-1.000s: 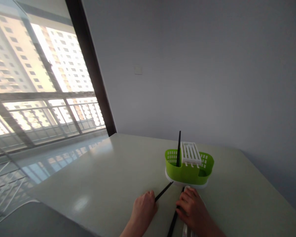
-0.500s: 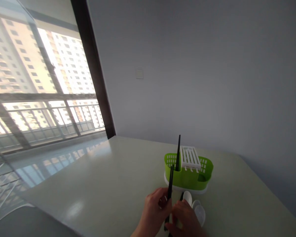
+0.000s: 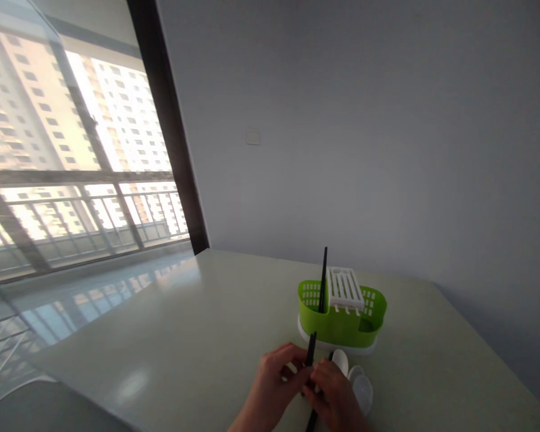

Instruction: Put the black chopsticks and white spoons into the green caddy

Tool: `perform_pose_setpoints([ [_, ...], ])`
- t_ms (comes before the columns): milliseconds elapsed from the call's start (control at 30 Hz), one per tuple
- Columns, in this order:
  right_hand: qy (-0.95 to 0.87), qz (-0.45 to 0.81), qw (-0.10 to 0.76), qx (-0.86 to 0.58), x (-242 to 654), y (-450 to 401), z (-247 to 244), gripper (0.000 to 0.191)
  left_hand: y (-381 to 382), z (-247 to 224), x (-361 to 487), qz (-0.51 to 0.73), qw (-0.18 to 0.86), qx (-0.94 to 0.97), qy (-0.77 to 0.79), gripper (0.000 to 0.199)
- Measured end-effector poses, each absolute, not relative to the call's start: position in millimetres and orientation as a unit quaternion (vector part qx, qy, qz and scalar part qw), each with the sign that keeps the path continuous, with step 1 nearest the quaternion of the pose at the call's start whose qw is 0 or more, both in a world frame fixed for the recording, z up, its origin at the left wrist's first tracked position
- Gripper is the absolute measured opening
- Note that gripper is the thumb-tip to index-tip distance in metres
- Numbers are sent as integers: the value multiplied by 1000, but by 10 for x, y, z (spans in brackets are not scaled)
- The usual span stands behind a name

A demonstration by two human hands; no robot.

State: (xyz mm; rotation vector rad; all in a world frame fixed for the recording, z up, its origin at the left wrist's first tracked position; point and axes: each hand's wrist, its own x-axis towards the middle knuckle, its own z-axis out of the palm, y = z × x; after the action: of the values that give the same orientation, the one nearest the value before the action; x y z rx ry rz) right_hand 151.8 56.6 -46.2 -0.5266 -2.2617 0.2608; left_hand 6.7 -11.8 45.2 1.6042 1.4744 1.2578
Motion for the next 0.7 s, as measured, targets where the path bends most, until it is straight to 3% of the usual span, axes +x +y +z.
perform_pose_setpoints([
  [167, -902, 99, 358, -221, 1532, 574, -462, 7, -110, 527, 2, 477, 274, 619, 560, 9],
  [333, -896, 88, 358, -249, 1640, 640, -432, 34, 48, 1137, -186, 560, 222, 586, 542, 14],
  [467, -893, 26, 369, -254, 1734, 734, -413, 30, 547, 1537, -297, 615, 191, 574, 506, 21],
  [700, -877, -81, 429, -199, 1767, 796, -373, 17, 1594, 1170, -188, 547, 230, 606, 530, 13],
])
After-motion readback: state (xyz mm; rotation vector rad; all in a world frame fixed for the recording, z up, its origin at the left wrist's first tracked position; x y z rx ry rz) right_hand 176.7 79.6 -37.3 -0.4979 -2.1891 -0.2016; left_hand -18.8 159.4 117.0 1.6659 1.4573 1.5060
